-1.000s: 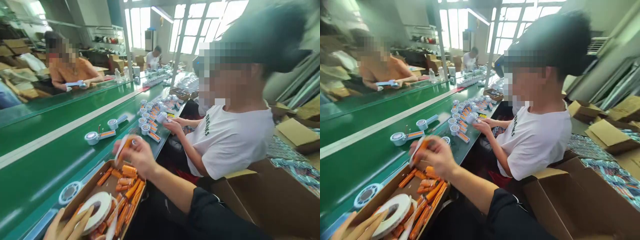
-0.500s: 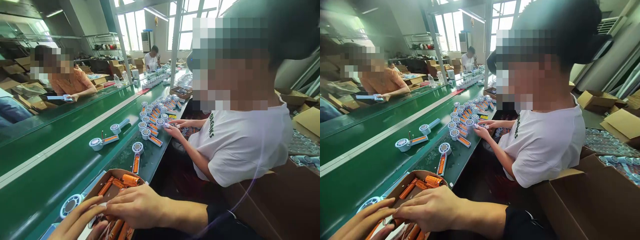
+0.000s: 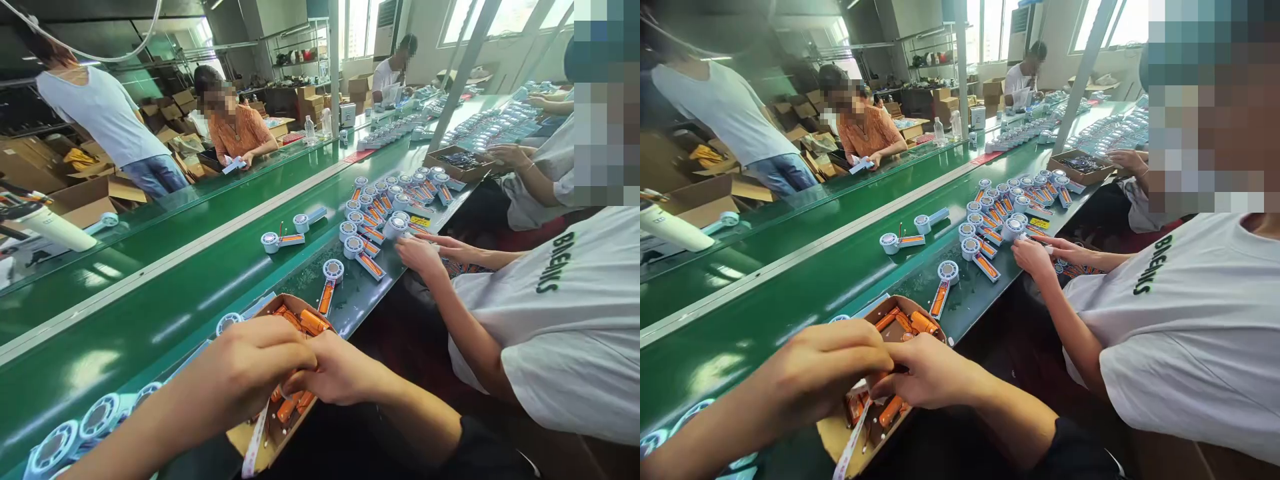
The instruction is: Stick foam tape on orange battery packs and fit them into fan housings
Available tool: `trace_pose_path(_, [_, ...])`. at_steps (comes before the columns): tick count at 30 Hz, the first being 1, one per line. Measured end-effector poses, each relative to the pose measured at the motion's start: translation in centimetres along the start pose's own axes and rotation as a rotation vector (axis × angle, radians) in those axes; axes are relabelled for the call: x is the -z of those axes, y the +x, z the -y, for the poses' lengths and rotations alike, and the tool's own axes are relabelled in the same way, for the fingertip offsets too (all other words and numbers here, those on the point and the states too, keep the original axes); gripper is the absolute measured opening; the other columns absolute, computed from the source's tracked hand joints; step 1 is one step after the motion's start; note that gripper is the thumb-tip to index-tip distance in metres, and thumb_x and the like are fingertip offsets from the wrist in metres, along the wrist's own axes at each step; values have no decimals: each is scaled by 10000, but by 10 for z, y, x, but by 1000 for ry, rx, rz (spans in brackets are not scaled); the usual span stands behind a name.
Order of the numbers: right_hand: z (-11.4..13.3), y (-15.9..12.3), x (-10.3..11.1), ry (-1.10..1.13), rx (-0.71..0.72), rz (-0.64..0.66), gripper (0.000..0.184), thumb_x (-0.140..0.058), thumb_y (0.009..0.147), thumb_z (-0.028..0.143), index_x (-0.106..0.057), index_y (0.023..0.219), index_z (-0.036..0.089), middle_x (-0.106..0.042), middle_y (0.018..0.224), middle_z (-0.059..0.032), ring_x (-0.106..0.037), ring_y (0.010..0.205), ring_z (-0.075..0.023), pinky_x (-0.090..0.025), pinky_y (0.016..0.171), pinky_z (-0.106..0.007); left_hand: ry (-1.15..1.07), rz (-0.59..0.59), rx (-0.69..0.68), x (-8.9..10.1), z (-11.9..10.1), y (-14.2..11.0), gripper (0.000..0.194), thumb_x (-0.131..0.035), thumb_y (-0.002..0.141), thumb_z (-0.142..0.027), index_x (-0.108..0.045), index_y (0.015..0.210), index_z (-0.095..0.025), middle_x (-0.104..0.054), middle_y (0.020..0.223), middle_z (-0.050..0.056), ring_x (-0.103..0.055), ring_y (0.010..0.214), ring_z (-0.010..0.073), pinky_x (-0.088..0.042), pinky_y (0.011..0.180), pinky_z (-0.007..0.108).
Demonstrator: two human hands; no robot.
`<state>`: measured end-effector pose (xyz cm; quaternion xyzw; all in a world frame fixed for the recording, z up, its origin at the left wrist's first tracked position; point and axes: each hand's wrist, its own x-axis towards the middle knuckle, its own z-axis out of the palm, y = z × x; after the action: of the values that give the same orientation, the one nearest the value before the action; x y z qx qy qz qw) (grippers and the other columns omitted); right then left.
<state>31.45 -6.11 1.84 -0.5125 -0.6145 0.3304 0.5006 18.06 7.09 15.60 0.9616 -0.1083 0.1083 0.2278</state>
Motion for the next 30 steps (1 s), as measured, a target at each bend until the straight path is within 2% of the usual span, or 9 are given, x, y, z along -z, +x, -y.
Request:
trace_pose_path(4, [-23,-3,12,734,18,-310,385,-822,872,372,-645,1213,398,-809,947,29,-806,820,-244,-671,765,-367,-242,-1,260,1,86,61,285,-632,978,-447,-749,1170,-272,-806,977,-6,-777,878,184,-665,802,313])
trace_pose_path(7, [-39,-13,29,799,-21,-519,464,-877,834,369,-623,1215,448,-822,962,25,-827,850,-289,-696,791,-435,238,-76,536,-21,176,134,324,-620,979,-427,-769,1124,-178,-807,1146,108,-763,1048,245,-619,982,399])
trace_pose_path(9, [-44,-22,44,736,-80,-632,488,-887,819,391,-609,1215,449,-829,995,-2,-829,882,-330,-705,787,-478,350,-94,567,-43,225,178,385,-606,994,-434,-771,1039,-89,-723,1348,215,-672,1275,331,-568,1041,480])
trace_pose_path(12, [-38,-33,68,598,-241,-812,520,-834,856,482,-545,1283,417,-824,1088,-59,-821,958,-353,-694,855,-520,374,-38,509,-62,259,217,600,-399,1070,-457,-736,942,23,-715,1302,241,-650,1300,331,-553,1016,469])
trace_pose_path(15, [-27,-33,90,447,-342,-881,554,-788,884,557,-513,1318,348,-815,1136,-96,-819,911,-308,-683,857,-477,396,81,442,-49,268,222,637,-255,1084,-357,-711,1067,87,-720,1246,176,-667,1264,308,-506,1058,517])
trace_pose_path(18, [-20,-17,104,409,-302,-753,594,-843,855,555,-561,1302,285,-823,1063,-83,-807,809,-252,-679,794,-415,409,247,406,-9,277,186,337,-554,985,-279,-775,1022,-27,-728,1272,123,-702,1169,241,-499,1090,418])
trace_pose_path(22, [-22,37,99,450,-226,-500,631,-910,813,463,-597,1320,254,-826,1025,-61,-811,849,-233,-673,785,-374,405,377,518,38,280,65,144,-694,828,-125,-801,919,-156,-768,1200,64,-679,959,182,-515,969,319])
trace_pose_path(26, [-34,118,72,370,-159,-244,546,-928,743,381,-658,1194,232,-813,899,-8,-788,761,-201,-652,766,-347,328,392,733,34,266,-54,143,-654,805,-134,-783,853,-175,-793,1105,24,-646,897,162,-483,821,260])
trace_pose_path(30, [-55,191,38,104,-128,-74,411,-829,787,290,-712,1174,219,-795,813,31,-759,744,-178,-609,794,-315,151,329,766,19,271,-95,141,-680,819,-302,-781,853,-209,-789,1179,7,-684,1037,170,-490,883,227])
